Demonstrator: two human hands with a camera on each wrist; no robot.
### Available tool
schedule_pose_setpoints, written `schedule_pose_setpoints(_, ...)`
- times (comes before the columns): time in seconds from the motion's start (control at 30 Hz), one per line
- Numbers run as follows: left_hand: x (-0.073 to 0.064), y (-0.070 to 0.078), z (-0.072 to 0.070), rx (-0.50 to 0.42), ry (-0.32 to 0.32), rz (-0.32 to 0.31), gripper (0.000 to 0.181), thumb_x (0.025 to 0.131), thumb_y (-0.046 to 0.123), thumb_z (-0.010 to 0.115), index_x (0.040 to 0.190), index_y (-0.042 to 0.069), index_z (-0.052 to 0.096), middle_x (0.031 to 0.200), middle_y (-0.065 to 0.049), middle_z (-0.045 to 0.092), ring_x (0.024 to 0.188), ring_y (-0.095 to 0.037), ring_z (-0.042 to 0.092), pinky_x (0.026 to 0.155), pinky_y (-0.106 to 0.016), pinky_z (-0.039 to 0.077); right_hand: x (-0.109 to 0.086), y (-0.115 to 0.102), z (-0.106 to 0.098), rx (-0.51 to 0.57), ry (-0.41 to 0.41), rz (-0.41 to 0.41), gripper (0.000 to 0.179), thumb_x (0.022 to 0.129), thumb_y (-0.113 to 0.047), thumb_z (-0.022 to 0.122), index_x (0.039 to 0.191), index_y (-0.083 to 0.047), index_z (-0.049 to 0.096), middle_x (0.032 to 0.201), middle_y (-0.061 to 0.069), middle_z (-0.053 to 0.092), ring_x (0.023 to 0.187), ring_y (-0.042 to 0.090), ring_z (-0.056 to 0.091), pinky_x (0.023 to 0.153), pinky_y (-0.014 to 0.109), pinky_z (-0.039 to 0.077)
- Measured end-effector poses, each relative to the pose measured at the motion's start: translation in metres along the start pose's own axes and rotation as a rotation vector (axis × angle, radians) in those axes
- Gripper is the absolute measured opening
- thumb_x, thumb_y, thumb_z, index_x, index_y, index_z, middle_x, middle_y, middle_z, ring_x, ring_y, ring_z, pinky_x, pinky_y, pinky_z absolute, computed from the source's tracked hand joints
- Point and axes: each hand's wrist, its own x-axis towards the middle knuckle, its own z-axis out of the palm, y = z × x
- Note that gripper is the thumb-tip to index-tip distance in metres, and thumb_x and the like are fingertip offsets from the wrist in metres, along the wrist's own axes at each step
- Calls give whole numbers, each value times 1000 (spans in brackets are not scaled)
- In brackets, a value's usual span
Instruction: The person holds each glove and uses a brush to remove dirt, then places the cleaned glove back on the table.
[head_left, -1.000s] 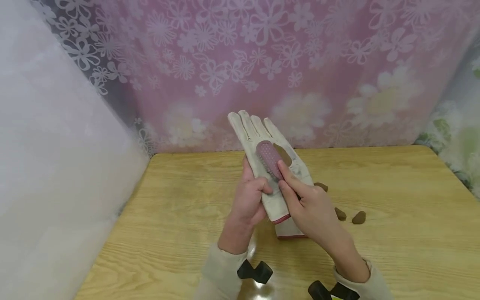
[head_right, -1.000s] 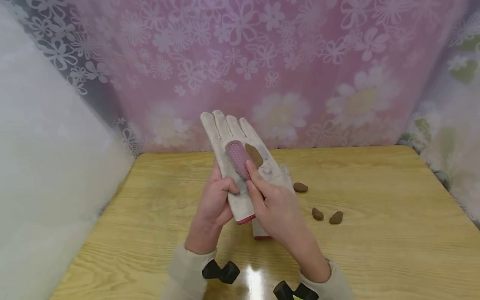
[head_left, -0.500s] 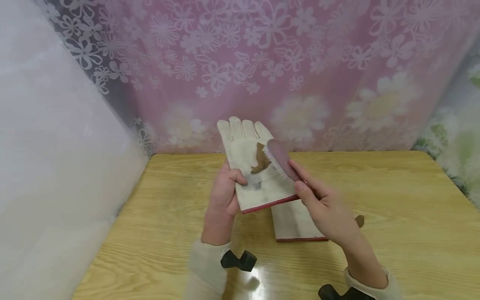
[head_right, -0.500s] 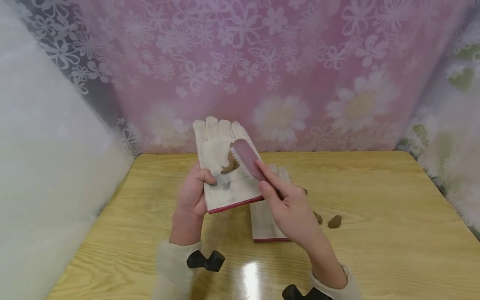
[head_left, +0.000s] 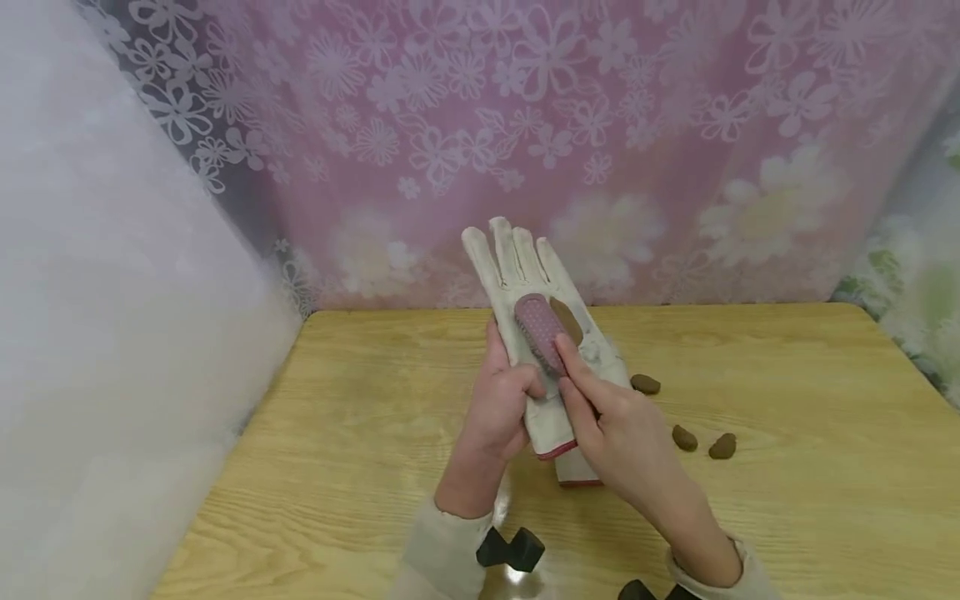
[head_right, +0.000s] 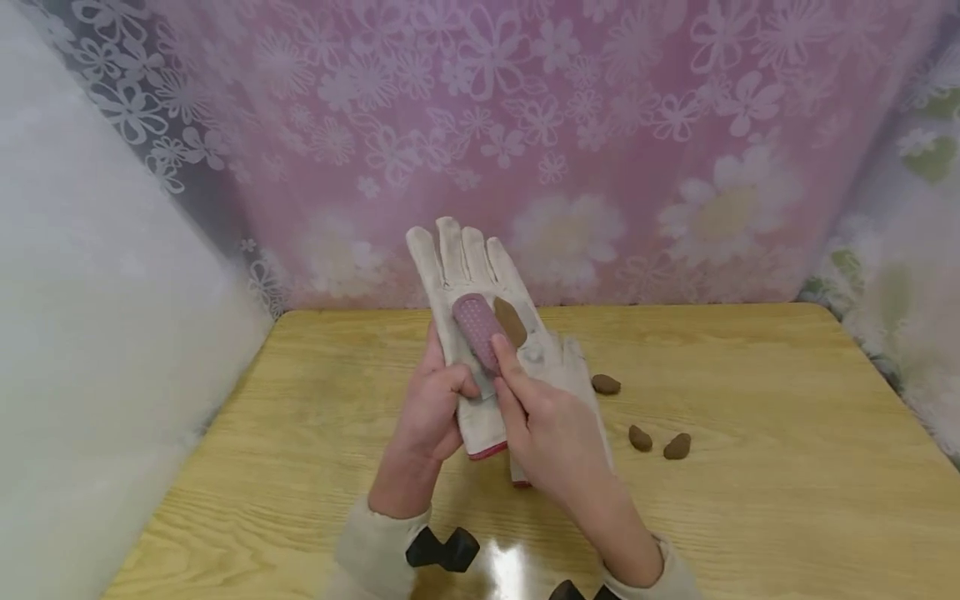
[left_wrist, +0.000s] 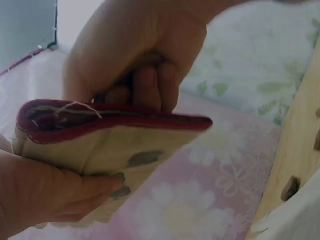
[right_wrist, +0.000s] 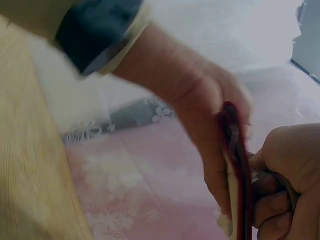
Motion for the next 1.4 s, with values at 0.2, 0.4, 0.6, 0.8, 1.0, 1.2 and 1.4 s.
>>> schedule_pose_setpoints(0.2, 4, 8, -17, -121, 100, 34, 107, 65, -18, 27, 159, 26, 1, 162, -6, 16, 146, -29, 20, 117, -49, 21, -2, 1, -29, 52, -293, 116, 48, 100, -22, 58, 147, -26, 49, 52, -16, 29, 44, -3, 19, 42, 19, 30)
schedule_pose_setpoints(0.4, 5, 3, -14, -45, 3, -11, 111, 64, -18, 28, 159, 34, 3, 161, -6, 17, 142, -28, 25, 111, -43, 31, 0, 5, -24, -75, -165, 10, 53, 94, -16, 67, 144, -22, 53, 54, -16, 29, 46, -3, 19, 42, 18, 25)
schedule_pose_setpoints(0.6, 9, -7, -12, -29, -2, -25, 107, 67, -17, 29, 159, 32, 2, 162, -6, 18, 144, -29, 26, 109, -42, 35, 8, 12, -2, -114, 31, -45, 55, 89, -7, 71, 141, -12, 56, 54, -10, 37, 48, 0, 20, 42, 20, 25)
schedule_pose_setpoints(0.8, 11, -5, -25, -171, 158, 50, 105, 65, -19, 26, 159, 25, 6, 159, -11, 19, 144, -30, 21, 116, -49, 21, 1, 4, -16, -121, -248, 41, 46, 96, -18, 64, 142, -22, 56, 54, -15, 31, 45, -2, 20, 42, 20, 26)
schedule_pose_setpoints(1.0, 5, -19, -2, -47, -45, -63, 111, 61, -18, 30, 158, 31, 6, 155, -12, 26, 127, -24, 39, 98, -33, 43, 2, 8, 0, -176, 43, -56, 51, 89, -6, 69, 139, -6, 57, 54, -3, 48, 47, 2, 23, 41, 21, 25)
schedule_pose_setpoints(1.2, 2, -28, 8, -10, -1, -152, 101, 62, -14, 32, 154, 26, 21, 143, -13, 42, 117, -24, 49, 88, -33, 49, 8, 20, -8, 174, 141, 146, 49, 97, -4, 59, 145, -15, 51, 108, 18, 72, 72, 1, 61, 61, 12, 46)
schedule_pose_setpoints(1.4, 3, -26, 5, -5, 38, -174, 97, 64, -13, 32, 153, 25, 23, 138, -12, 43, 115, -26, 50, 87, -36, 48, 8, 16, -24, 397, 209, 175, 51, 99, 2, 53, 146, -15, 49, 147, 8, 49, 127, 2, 50, 92, 9, 42)
